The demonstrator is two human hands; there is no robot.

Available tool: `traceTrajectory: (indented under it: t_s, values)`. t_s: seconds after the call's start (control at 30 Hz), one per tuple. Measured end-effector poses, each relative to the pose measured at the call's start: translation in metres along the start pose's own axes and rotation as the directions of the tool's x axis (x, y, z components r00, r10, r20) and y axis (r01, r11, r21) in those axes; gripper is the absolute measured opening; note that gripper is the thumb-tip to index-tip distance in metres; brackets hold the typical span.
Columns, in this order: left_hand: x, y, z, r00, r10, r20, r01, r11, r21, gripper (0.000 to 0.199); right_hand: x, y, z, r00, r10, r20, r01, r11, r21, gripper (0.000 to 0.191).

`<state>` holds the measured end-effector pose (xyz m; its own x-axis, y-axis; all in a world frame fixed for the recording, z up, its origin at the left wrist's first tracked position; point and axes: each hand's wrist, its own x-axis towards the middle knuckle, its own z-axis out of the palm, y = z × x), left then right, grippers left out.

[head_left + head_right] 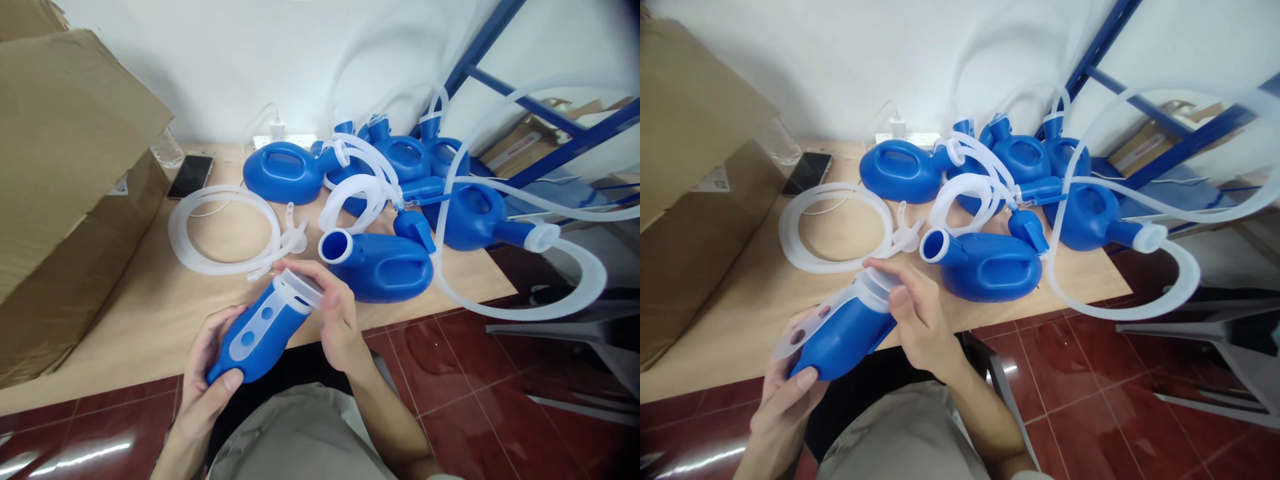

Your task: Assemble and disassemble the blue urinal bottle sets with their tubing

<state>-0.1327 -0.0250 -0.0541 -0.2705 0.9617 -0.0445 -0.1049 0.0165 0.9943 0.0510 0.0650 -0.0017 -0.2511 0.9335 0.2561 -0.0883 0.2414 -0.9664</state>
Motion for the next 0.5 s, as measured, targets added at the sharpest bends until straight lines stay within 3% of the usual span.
traceTrajectory:
  t_s: [0.13, 0.27, 0.37, 0.5]
  values:
    - [0.002, -0.007, 0.003, 1.0, -0.015, -0.017, 0.014, 0.998, -0.053, 0.059, 0.011, 0.001, -0.001, 0.997, -0.024, 0.078, 0.03, 0.997, -0.074, 0.044]
    - [0.004, 0.001, 0.005, 0.993, -0.117, -0.019, 0.111, 0.972, -0.209, 0.061, 0.023, 0.006, -0.005, 0.978, -0.035, 0.208, 0.049, 0.997, -0.064, 0.058]
    - [0.006, 0.001, -0.001, 0.984, -0.179, 0.025, 0.178, 0.938, -0.296, 0.066, 0.029, 0.01, -0.007, 0.948, -0.107, 0.3, 0.126, 0.991, -0.044, 0.063]
    - [0.011, -0.013, -0.016, 0.974, -0.189, 0.128, 0.222, 0.913, -0.343, 0.072, 0.032, 0.011, -0.009, 0.926, -0.152, 0.344, 0.15, 0.988, 0.034, 0.052]
